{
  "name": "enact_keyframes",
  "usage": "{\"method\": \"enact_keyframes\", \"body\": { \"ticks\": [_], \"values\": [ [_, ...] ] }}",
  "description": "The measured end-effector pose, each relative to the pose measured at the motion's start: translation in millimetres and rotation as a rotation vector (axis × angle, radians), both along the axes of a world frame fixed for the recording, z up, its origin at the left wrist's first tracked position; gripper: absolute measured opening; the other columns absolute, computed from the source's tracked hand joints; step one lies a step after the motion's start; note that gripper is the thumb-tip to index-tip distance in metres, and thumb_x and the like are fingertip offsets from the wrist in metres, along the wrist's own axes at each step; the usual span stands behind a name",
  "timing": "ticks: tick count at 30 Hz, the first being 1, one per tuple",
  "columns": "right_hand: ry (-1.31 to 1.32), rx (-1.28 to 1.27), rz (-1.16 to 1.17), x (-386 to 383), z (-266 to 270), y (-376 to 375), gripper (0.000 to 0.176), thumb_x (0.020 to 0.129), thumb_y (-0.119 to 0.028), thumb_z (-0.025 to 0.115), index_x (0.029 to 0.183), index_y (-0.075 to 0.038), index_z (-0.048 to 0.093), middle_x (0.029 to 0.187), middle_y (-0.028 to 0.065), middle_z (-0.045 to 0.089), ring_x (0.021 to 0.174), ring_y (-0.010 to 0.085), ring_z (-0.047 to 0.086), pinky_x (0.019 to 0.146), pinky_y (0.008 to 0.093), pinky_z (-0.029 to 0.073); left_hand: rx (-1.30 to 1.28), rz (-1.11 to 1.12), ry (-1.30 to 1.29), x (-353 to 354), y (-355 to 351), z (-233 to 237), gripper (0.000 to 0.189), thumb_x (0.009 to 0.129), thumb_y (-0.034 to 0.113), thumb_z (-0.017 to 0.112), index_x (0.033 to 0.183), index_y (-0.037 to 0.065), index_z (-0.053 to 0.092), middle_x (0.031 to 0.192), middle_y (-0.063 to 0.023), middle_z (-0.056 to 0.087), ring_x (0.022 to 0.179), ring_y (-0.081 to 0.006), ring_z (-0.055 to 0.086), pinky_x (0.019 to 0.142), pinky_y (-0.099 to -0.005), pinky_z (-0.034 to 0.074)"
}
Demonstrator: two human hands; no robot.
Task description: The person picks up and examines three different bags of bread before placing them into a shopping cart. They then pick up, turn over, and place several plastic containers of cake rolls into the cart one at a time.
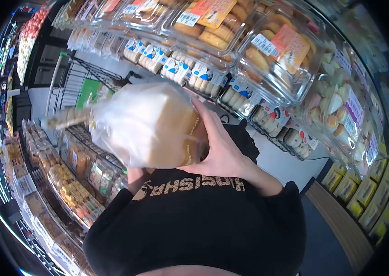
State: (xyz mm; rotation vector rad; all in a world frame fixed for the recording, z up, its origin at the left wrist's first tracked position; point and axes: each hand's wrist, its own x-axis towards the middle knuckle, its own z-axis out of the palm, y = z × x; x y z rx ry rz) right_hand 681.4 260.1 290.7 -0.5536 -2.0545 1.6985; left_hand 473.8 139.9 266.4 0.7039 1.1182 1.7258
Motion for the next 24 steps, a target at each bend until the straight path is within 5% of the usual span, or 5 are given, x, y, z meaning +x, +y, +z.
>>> {"method": "enact_keyframes", "body": {
  "ticks": [6,10,12,15,24],
  "values": [
    [0.13,-0.287,0.092,-15.4,-27.9,-8.9,0.112,0.061,-0.027,0.08,0.139,0.001,0.006,0.141,0.0205,0.02,0.132,0.0279,0.022,0.106,0.0404,0.021,0.071,0.125,-0.08,3.3,-19.8,-22.1,0.071,0.072,0.037,0.065,0.127,0.0,0.039,0.108,-0.0133,0.056,0.094,-0.025,0.059,0.077,-0.0344,0.051],
    [0.178,-0.204,0.104,-12.5,-36.3,3.1,0.101,0.067,-0.035,0.072,0.137,0.006,0.011,0.138,0.0236,0.026,0.13,0.0311,0.025,0.106,0.0379,0.02,-0.214,0.42,-0.266,6.9,-20.8,-24.1,0.062,0.077,0.044,0.058,0.119,-0.001,0.044,0.102,-0.0149,0.06,0.088,-0.0277,0.062,0.078,-0.0397,0.053],
    [0.278,-0.357,0.075,-14.1,-34.2,5.1,0.097,0.072,-0.04,0.065,0.138,0.005,0.009,0.139,0.0236,0.024,0.132,0.0311,0.022,0.107,0.0381,0.017,-0.146,0.159,-0.581,16.9,-10.6,-4.6,0.063,0.078,0.042,0.059,0.121,-0.001,0.042,0.106,-0.016,0.059,0.092,-0.0271,0.061,0.081,-0.038,0.052],
    [0.202,-0.152,0.051,-14.0,-32.1,7.8,0.093,0.078,-0.049,0.054,0.14,0.002,0.008,0.141,0.0229,0.021,0.133,0.0307,0.019,0.107,0.0391,0.016,-0.21,0.023,-0.553,27.2,-10.5,2.0,0.065,0.08,0.042,0.057,0.126,0.0,0.039,0.115,-0.0174,0.055,0.101,-0.0272,0.058,0.086,-0.0375,0.049],
    [-0.001,-0.622,0.065,-10.4,-35.5,-1.5,0.063,0.094,-0.033,0.035,0.14,0.001,0.01,0.144,0.0151,0.02,0.133,0.0215,0.019,0.107,0.0281,0.015,-0.369,0.012,-0.651,39.5,-15.9,11.3,0.062,0.088,0.042,0.047,0.132,0.003,0.032,0.131,-0.0165,0.042,0.116,-0.0277,0.047,0.097,-0.0416,0.04]
  ]
}}
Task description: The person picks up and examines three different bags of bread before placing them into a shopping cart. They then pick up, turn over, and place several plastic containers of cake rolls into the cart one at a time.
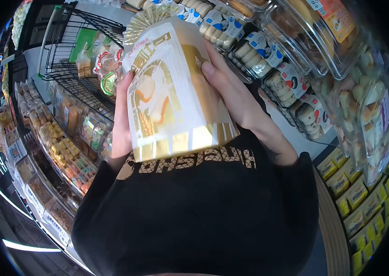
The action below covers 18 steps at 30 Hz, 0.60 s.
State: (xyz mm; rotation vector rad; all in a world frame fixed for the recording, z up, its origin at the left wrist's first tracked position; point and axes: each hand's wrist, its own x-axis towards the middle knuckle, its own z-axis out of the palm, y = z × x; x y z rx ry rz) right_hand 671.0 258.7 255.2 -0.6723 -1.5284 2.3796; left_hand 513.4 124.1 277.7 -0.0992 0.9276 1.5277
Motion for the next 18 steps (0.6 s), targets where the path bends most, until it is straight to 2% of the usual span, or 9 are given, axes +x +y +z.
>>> {"method": "enact_keyframes", "body": {
  "ticks": [2,3,7,10,12,14,15,16,18],
  "values": [
    [0.08,0.005,-0.002,4.5,1.9,-1.9,0.063,0.093,-0.034,0.037,0.14,0.0,0.013,0.145,0.0135,0.019,0.133,0.0199,0.019,0.107,0.0279,0.017,0.298,0.016,-0.58,-11.3,-1.7,-12.8,0.058,0.089,0.041,0.046,0.131,0.004,0.034,0.128,-0.0163,0.045,0.114,-0.0281,0.049,0.095,-0.043,0.042],
    [0.12,0.008,-0.004,7.0,2.8,-2.6,0.062,0.093,-0.034,0.038,0.14,-0.001,0.015,0.145,0.0127,0.019,0.133,0.0192,0.018,0.106,0.0279,0.017,0.231,0.084,-0.662,-10.0,-0.3,-8.9,0.055,0.088,0.041,0.048,0.128,0.005,0.039,0.124,-0.0151,0.05,0.109,-0.0274,0.053,0.092,-0.0432,0.045],
    [0.236,0.019,-0.012,10.5,1.7,-1.7,0.062,0.093,-0.035,0.041,0.14,-0.002,0.02,0.145,0.0102,0.018,0.134,0.0169,0.017,0.106,0.0276,0.019,-0.029,0.09,-0.383,-14.6,1.3,-26.2,0.048,0.088,0.039,0.051,0.123,0.007,0.046,0.118,-0.0121,0.055,0.1,-0.0231,0.058,0.086,-0.0386,0.049],
    [0.104,-0.374,-0.047,-0.3,-9.1,3.9,0.063,0.092,-0.038,0.044,0.14,-0.005,0.021,0.14,0.0073,0.03,0.128,0.0175,0.031,0.103,0.028,0.027,0.028,0.092,-0.515,-18.1,0.2,-37.4,0.047,0.088,0.039,0.05,0.124,0.008,0.046,0.118,-0.0112,0.055,0.101,-0.023,0.058,0.086,-0.038,0.048],
    [0.068,-0.381,-0.049,-1.5,-7.1,5.9,0.063,0.092,-0.038,0.044,0.14,-0.005,0.02,0.139,0.007,0.031,0.126,0.0169,0.033,0.102,0.0276,0.028,0.038,0.098,-0.495,-15.7,-1.4,-34.5,0.047,0.088,0.038,0.05,0.125,0.009,0.045,0.118,-0.0107,0.055,0.104,-0.0231,0.056,0.089,-0.0385,0.047],
    [0.033,-0.389,-0.051,-2.4,-9.0,7.4,0.064,0.092,-0.037,0.044,0.14,-0.004,0.019,0.137,0.0068,0.033,0.125,0.0163,0.035,0.101,0.0272,0.029,0.199,0.17,-0.202,-7.9,-2.9,-25.4,0.047,0.089,0.037,0.05,0.126,0.009,0.044,0.118,-0.011,0.054,0.107,-0.0227,0.055,0.091,-0.038,0.045],
    [0.034,-0.394,-0.054,-2.9,-14.3,7.2,0.064,0.092,-0.037,0.043,0.14,-0.004,0.018,0.138,0.0073,0.032,0.125,0.0161,0.034,0.101,0.0272,0.029,0.276,0.184,0.101,2.5,-4.1,-24.9,0.047,0.089,0.037,0.05,0.127,0.01,0.043,0.121,-0.0115,0.053,0.109,-0.0228,0.053,0.093,-0.0379,0.044],
    [0.035,-0.398,-0.057,-3.5,-19.0,7.0,0.063,0.092,-0.036,0.043,0.14,-0.003,0.018,0.139,0.0079,0.031,0.125,0.0159,0.034,0.101,0.0273,0.029,0.275,0.182,0.099,-2.6,-2.3,-28.2,0.047,0.089,0.037,0.05,0.127,0.01,0.043,0.121,-0.0115,0.053,0.109,-0.0228,0.053,0.093,-0.0379,0.044],
    [0.059,-0.37,-0.064,-5.4,-25.5,7.3,0.062,0.093,-0.036,0.042,0.14,-0.004,0.018,0.139,0.0076,0.03,0.126,0.016,0.033,0.101,0.0277,0.029,0.143,0.107,-0.46,-18.9,5.8,-37.5,0.048,0.088,0.037,0.051,0.127,0.01,0.042,0.123,-0.0116,0.051,0.109,-0.0233,0.053,0.093,-0.0384,0.044]
  ]
}}
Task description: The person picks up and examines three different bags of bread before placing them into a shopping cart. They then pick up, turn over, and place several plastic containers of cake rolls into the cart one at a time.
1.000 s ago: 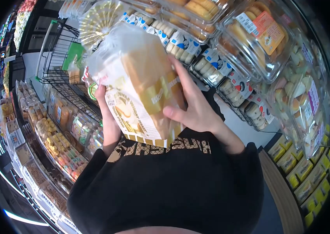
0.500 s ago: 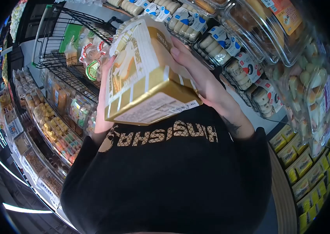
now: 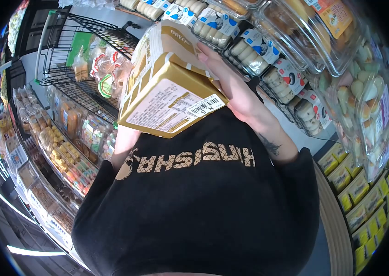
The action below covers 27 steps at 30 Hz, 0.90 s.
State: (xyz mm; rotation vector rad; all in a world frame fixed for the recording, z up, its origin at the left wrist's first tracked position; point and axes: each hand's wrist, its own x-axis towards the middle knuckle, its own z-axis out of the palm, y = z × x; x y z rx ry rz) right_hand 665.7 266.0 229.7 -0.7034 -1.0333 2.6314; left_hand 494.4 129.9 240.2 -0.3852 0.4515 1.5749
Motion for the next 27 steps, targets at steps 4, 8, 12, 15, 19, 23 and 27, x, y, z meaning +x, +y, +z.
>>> {"method": "enact_keyframes", "body": {
  "ticks": [4,8,12,15,19,23,27],
  "values": [
    [0.105,-0.049,-0.003,1.1,3.9,5.0,0.056,0.094,-0.034,0.037,0.14,-0.008,0.02,0.141,0.0061,0.027,0.126,0.0166,0.033,0.102,0.0299,0.029,-0.122,0.025,0.113,0.3,12.8,-1.8,0.05,0.087,0.039,0.051,0.127,0.009,0.043,0.122,-0.0117,0.052,0.108,-0.0234,0.053,0.092,-0.0383,0.044],
    [0.17,-0.055,-0.022,3.2,10.8,13.7,0.053,0.095,-0.035,0.032,0.14,-0.009,0.022,0.139,0.0063,0.032,0.126,0.0163,0.034,0.102,0.0317,0.03,-0.087,0.099,0.18,2.1,13.5,-10.7,0.054,0.085,0.041,0.052,0.127,0.009,0.043,0.121,-0.0101,0.052,0.107,-0.0235,0.053,0.092,-0.0397,0.044],
    [0.105,0.389,-0.058,-9.8,26.1,21.3,0.049,0.095,-0.033,0.037,0.136,-0.007,0.031,0.134,0.0079,0.039,0.122,0.0185,0.039,0.098,0.0297,0.033,0.034,0.171,0.107,-8.2,-6.3,-52.8,0.059,0.079,0.036,0.059,0.126,0.005,0.042,0.118,-0.01,0.053,0.106,-0.0258,0.054,0.093,-0.0417,0.043],
    [0.023,0.795,0.012,-14.2,56.8,29.9,0.049,0.091,-0.036,0.042,0.125,-0.002,0.046,0.12,0.013,0.052,0.109,0.0213,0.051,0.09,0.0298,0.039,0.037,0.113,0.117,-7.9,-43.0,-34.2,0.059,0.079,0.036,0.059,0.126,0.004,0.042,0.118,-0.0102,0.054,0.106,-0.0258,0.054,0.093,-0.0418,0.043],
    [0.016,1.259,0.24,-36.5,95.3,37.8,0.043,0.088,-0.036,0.046,0.105,0.001,0.061,0.091,0.0158,0.064,0.078,0.0229,0.062,0.073,0.031,0.047,0.046,0.044,0.128,12.6,-27.6,-57.5,0.06,0.078,0.035,0.06,0.125,0.004,0.042,0.117,-0.0106,0.054,0.106,-0.0257,0.054,0.093,-0.042,0.043],
    [-0.074,1.355,0.269,-62.5,110.2,28.3,0.053,0.084,-0.037,0.039,0.062,0.006,0.061,0.059,0.0218,0.058,0.062,0.0344,0.061,0.065,0.0418,0.049,0.061,0.003,0.137,7.3,-31.1,-69.7,0.06,0.077,0.035,0.061,0.125,0.003,0.042,0.116,-0.011,0.054,0.106,-0.0257,0.054,0.093,-0.0421,0.043],
    [-0.156,1.216,0.333,-73.0,100.0,34.4,0.055,0.087,-0.041,0.039,0.068,0.005,0.062,0.064,0.0201,0.06,0.065,0.0305,0.062,0.068,0.0366,0.05,0.114,0.014,0.145,-0.3,-29.9,-80.0,0.061,0.077,0.034,0.062,0.125,0.002,0.042,0.116,-0.0114,0.054,0.105,-0.0256,0.054,0.093,-0.0422,0.043]
  ]
}}
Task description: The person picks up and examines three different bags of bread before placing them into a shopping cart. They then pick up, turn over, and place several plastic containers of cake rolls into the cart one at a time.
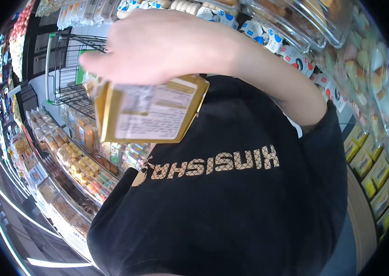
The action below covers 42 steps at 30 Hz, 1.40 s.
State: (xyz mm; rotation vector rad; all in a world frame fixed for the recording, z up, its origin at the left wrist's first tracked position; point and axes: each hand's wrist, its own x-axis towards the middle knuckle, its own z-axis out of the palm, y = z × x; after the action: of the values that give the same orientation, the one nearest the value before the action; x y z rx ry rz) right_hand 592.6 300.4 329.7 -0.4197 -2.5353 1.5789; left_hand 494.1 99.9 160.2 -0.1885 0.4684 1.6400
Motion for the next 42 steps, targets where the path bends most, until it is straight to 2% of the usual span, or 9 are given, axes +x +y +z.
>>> {"method": "enact_keyframes", "body": {
  "ticks": [3,7,9,11,15,21,33,39,42],
  "values": [
    [0.194,-0.117,-0.038,15.3,-40.2,6.3,0.051,0.089,-0.043,0.044,0.092,0.004,0.063,0.083,0.0182,0.064,0.083,0.0219,0.063,0.077,0.0304,0.047,0.059,0.067,0.006,-3.7,-4.5,-7.8,0.061,0.076,0.034,0.063,0.124,0.002,0.042,0.115,-0.0118,0.055,0.105,-0.0256,0.054,0.093,-0.0424,0.043],
    [0.076,-0.643,-0.066,40.7,-92.8,-1.8,0.063,0.088,-0.039,0.053,0.133,0.001,0.033,0.129,0.0167,0.044,0.12,0.0196,0.042,0.099,0.0299,0.032,0.076,0.135,0.198,-19.3,-11.8,-2.8,0.057,0.078,0.031,0.064,0.121,-0.001,0.045,0.115,-0.0132,0.055,0.106,-0.0235,0.054,0.094,-0.0405,0.042],
    [-0.048,-0.607,-0.044,47.4,-121.6,-12.1,0.069,0.086,-0.038,0.055,0.135,0.003,0.026,0.135,0.0183,0.036,0.126,0.0236,0.034,0.103,0.0328,0.027,-0.316,-0.059,0.457,-17.4,1.6,25.0,0.048,0.082,0.026,0.061,0.119,-0.001,0.049,0.115,-0.0124,0.056,0.106,-0.0209,0.054,0.095,-0.0362,0.041],
    [-0.085,-0.318,-0.082,42.3,-131.7,-25.6,0.072,0.084,-0.034,0.059,0.135,0.004,0.024,0.135,0.0202,0.034,0.128,0.0252,0.031,0.104,0.0344,0.026,-0.399,-0.225,0.511,-27.8,3.7,22.4,0.051,0.084,0.026,0.06,0.123,-0.004,0.044,0.12,-0.0102,0.053,0.111,-0.0185,0.051,0.097,-0.03,0.037],
    [-0.026,-0.551,-0.11,20.1,-132.8,-34.0,0.078,0.079,-0.027,0.066,0.135,0.004,0.022,0.135,0.0225,0.033,0.128,0.0258,0.031,0.104,0.0354,0.026,-0.348,-0.11,0.612,-38.8,7.3,28.7,0.053,0.088,0.029,0.053,0.126,-0.005,0.04,0.122,-0.0123,0.051,0.112,-0.0182,0.049,0.098,-0.0306,0.036],
    [-0.029,-0.288,-0.092,-53.0,-139.4,-71.4,0.084,0.075,-0.033,0.069,0.133,0.006,0.023,0.132,0.0267,0.032,0.123,0.0336,0.036,0.101,0.0385,0.031,-0.425,0.14,0.746,-74.4,-29.9,7.0,0.057,0.092,0.041,0.036,0.128,-0.003,0.037,0.125,-0.0156,0.048,0.116,-0.0211,0.046,0.1,-0.0328,0.033],
    [-0.258,0.012,0.186,-309.0,-209.2,-171.8,0.102,0.064,-0.043,0.073,0.136,0.003,0.017,0.127,0.028,0.028,0.121,0.04,0.031,0.101,0.0458,0.029,-0.406,0.483,0.267,-290.2,-128.3,-44.9,0.056,0.09,0.041,0.042,0.129,0.002,0.037,0.123,-0.0143,0.051,0.108,-0.0238,0.054,0.089,-0.0376,0.047],
    [-0.352,0.049,0.038,-463.6,-242.9,-162.2,0.085,0.062,-0.026,0.075,0.13,0.001,0.031,0.128,0.0238,0.038,0.121,0.0314,0.038,0.1,0.0406,0.034,-0.502,0.485,0.651,-446.7,-112.1,-102.2,0.058,0.086,0.03,0.053,0.133,0.003,0.032,0.126,-0.0133,0.047,0.106,-0.0216,0.054,0.084,-0.0356,0.049],
    [-0.217,-0.437,0.092,-526.1,-267.7,-141.1,0.057,0.07,-0.013,0.067,0.12,0.0,0.043,0.114,0.0172,0.052,0.107,0.0287,0.052,0.088,0.0355,0.045,-0.485,0.542,0.727,-496.6,-87.6,-89.6,0.063,0.079,0.021,0.063,0.13,0.002,0.032,0.125,-0.0136,0.047,0.103,-0.0202,0.055,0.085,-0.0314,0.048]
  ]
}}
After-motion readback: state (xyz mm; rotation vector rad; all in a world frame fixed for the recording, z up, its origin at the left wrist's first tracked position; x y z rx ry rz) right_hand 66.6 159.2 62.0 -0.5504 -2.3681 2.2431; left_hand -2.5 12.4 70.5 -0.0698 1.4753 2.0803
